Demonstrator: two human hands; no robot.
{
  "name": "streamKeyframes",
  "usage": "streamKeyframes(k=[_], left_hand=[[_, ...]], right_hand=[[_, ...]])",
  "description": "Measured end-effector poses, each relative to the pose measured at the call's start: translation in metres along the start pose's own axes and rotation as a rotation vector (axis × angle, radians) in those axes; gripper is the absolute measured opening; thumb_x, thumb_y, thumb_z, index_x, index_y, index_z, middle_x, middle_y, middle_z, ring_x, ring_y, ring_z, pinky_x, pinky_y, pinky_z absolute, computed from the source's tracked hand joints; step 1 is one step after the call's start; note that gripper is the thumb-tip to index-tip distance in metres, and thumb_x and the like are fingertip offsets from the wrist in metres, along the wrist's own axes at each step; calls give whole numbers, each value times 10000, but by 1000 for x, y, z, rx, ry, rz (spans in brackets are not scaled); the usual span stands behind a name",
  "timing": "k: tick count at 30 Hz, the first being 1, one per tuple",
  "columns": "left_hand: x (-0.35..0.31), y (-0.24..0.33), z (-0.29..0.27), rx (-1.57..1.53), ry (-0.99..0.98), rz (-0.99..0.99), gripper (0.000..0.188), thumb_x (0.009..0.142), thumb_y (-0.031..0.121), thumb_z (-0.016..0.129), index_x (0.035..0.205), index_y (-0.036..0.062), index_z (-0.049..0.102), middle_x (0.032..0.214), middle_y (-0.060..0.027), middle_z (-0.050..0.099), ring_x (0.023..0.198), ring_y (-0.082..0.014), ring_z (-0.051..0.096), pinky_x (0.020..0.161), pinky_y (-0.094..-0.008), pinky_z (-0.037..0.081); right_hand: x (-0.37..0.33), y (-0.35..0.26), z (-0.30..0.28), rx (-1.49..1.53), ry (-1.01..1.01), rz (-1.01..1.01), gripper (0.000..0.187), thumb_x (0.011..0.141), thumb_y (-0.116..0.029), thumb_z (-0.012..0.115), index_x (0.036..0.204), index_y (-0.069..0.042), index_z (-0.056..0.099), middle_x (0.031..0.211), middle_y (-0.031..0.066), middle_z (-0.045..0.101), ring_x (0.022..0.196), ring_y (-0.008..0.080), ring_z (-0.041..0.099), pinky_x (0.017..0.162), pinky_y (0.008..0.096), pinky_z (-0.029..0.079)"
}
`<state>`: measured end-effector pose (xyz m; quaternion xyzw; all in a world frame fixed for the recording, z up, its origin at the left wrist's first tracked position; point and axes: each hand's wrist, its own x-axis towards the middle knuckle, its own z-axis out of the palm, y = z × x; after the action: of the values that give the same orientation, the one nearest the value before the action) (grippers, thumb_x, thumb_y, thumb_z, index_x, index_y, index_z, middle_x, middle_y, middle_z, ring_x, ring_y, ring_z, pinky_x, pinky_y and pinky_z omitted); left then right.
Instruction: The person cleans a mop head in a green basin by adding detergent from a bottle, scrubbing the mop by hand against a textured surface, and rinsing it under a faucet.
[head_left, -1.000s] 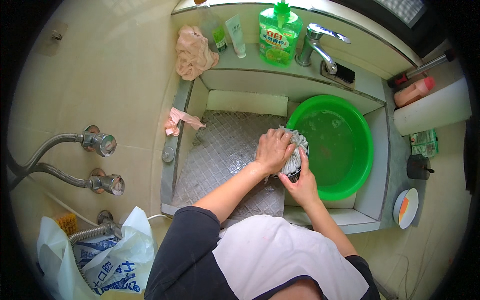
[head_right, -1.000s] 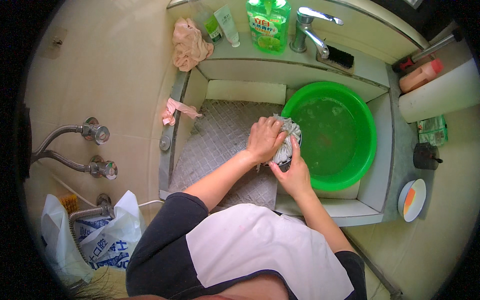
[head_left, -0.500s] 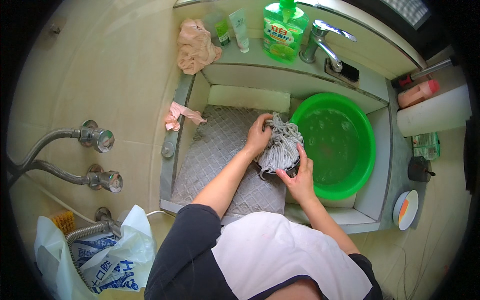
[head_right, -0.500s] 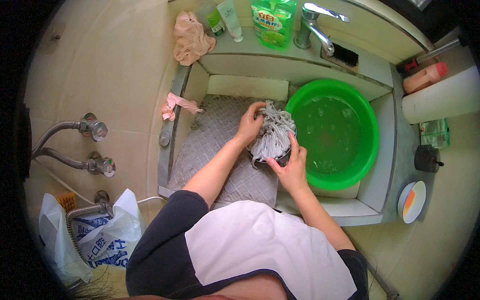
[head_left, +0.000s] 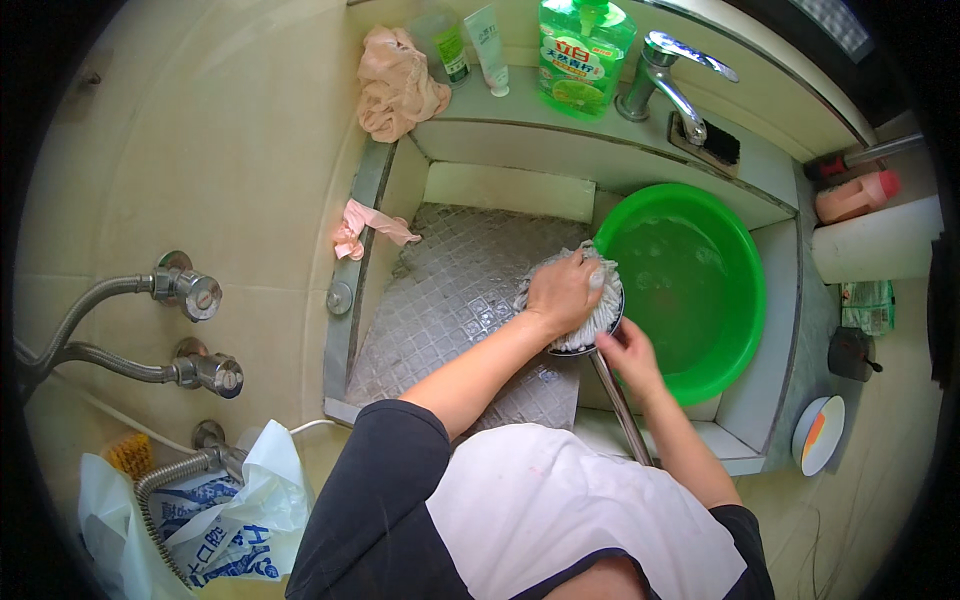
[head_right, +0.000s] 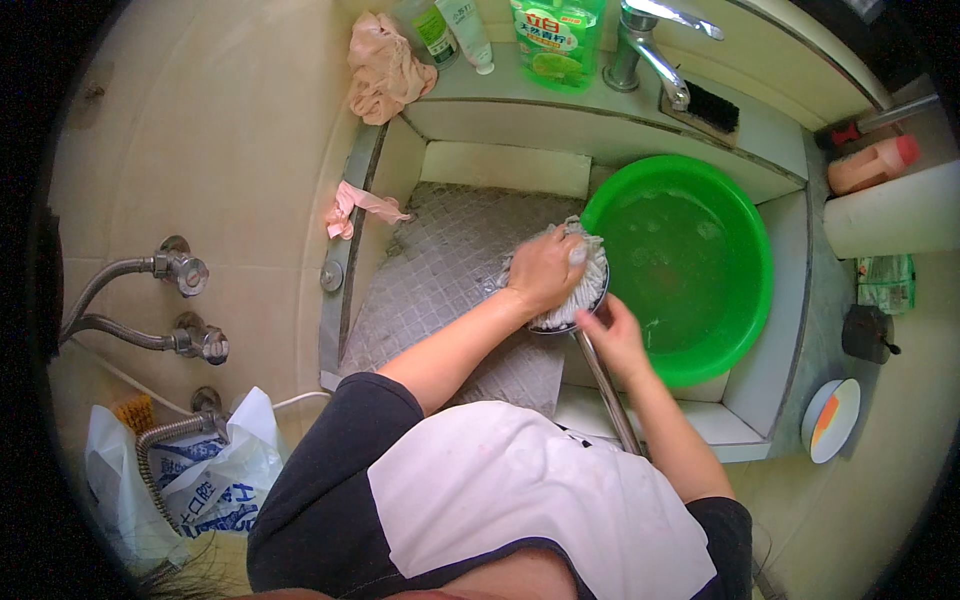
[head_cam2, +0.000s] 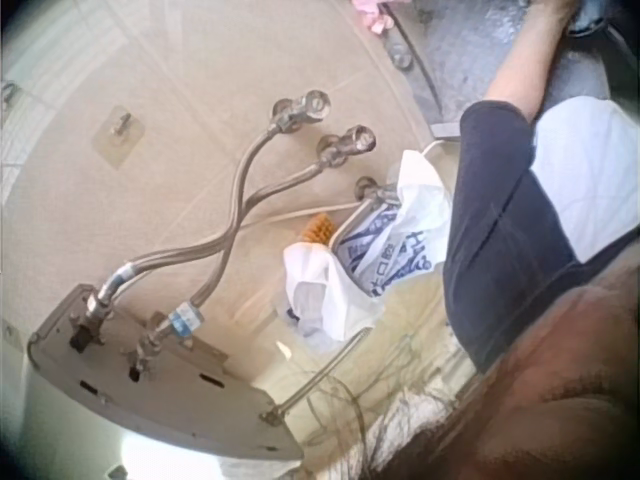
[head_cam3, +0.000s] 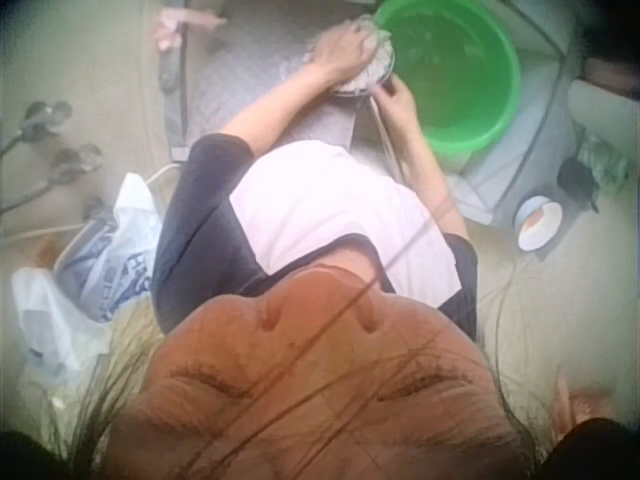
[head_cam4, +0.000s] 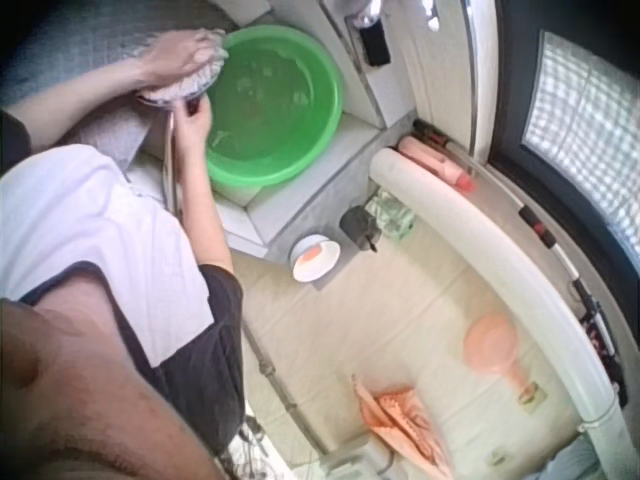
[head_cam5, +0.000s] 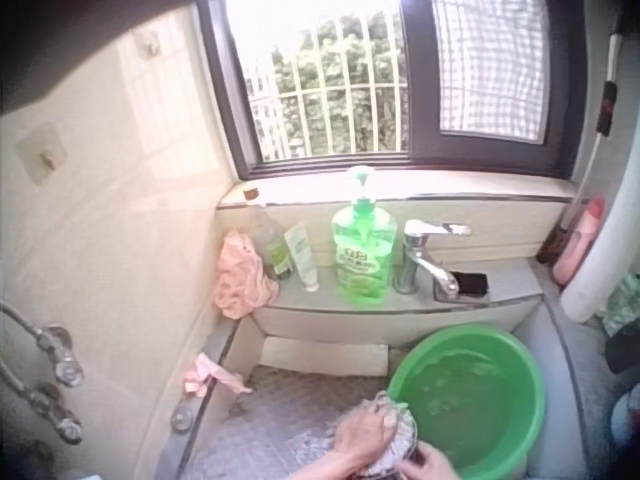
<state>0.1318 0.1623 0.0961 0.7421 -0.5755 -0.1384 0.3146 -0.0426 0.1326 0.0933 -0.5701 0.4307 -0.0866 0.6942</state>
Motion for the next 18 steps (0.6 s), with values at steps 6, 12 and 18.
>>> streamKeyframes(k=[6,12,18], left_hand=[[2,1,-2,-132,71,-49,174,793,176,564,947,95,580,947,-169,585,816,-357,586,657,-452,469],[6,-6,5,-18,215,67,234,776,141,571,1009,124,584,984,-95,592,930,-291,553,739,-409,451],[-1,-2,-4,113,161,15,315,771,256,596,1072,162,591,1116,-87,552,1051,-312,496,797,-471,418]], right_hand=[[78,70,-143,-301,1018,-388,268,868,-239,584,989,-4,627,919,86,665,800,193,608,731,297,469],[99,84,-129,899,561,258,339,889,-298,507,999,6,611,993,144,640,828,279,612,729,384,485],[31,-88,-35,507,-467,151,319,901,-257,507,1056,9,592,1022,112,630,879,221,625,765,323,508]])
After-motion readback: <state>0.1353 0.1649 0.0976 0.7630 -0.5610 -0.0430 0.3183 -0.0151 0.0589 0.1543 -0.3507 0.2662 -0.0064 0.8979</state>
